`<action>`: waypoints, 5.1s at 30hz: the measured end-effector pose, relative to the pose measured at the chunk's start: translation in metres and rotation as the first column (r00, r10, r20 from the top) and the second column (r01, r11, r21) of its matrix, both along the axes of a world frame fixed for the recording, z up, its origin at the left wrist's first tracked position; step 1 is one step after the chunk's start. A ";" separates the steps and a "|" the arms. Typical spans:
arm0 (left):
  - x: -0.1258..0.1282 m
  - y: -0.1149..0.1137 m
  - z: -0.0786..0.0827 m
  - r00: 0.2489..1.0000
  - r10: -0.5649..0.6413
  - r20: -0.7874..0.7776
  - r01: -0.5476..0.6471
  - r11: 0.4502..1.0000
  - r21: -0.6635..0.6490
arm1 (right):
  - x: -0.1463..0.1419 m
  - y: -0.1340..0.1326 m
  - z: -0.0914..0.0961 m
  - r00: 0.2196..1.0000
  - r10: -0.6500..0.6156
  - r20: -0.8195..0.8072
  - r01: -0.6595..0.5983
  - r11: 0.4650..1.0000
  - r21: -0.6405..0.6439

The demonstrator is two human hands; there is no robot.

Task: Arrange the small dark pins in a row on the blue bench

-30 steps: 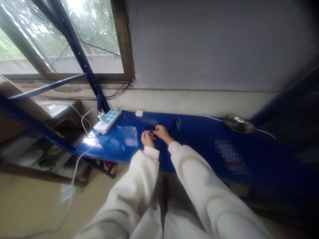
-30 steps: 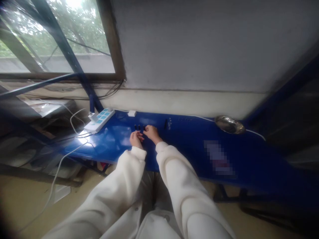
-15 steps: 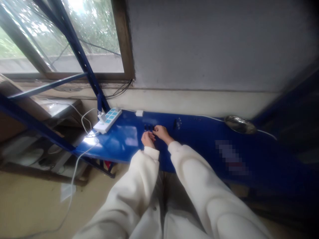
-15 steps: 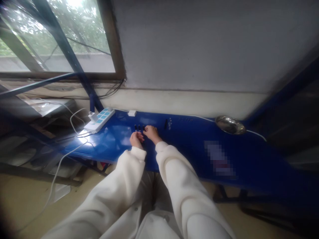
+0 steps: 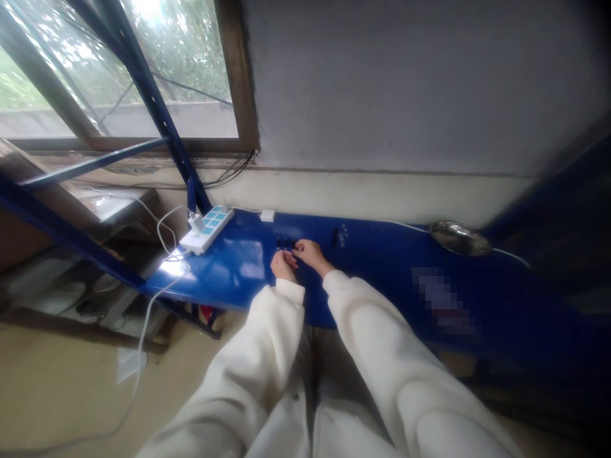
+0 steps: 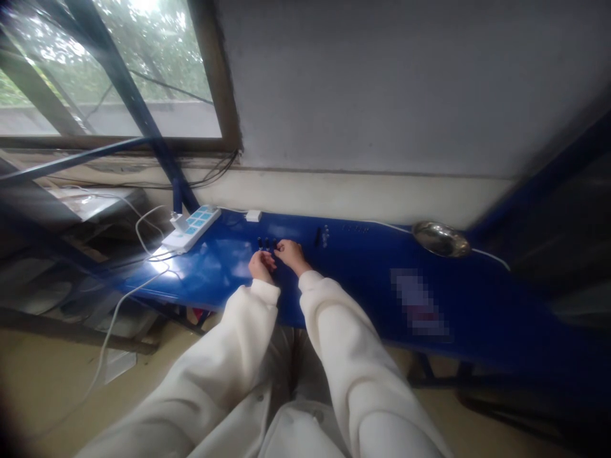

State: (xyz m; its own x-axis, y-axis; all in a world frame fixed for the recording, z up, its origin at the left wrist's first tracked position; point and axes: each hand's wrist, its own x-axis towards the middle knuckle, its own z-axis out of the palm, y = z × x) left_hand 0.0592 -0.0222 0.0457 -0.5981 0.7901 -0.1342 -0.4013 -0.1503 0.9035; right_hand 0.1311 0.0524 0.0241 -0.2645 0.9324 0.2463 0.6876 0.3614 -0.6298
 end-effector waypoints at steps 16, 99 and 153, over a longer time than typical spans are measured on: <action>0.020 -0.011 -0.005 0.451 -0.315 -0.835 0.545 0.838 -0.022 | 0.090 -0.043 0.011 0.890 -0.296 -0.348 0.418 0.834 0.360; 0.010 0.015 -0.022 0.860 -0.407 -0.307 0.448 0.891 0.073 | 0.088 -0.047 0.000 0.580 -0.139 -0.802 0.091 0.990 -0.105; 0.008 0.015 -0.029 0.744 -0.540 -0.392 0.605 0.794 0.054 | 0.090 -0.048 -0.002 0.769 0.064 -0.637 -0.169 0.980 -0.105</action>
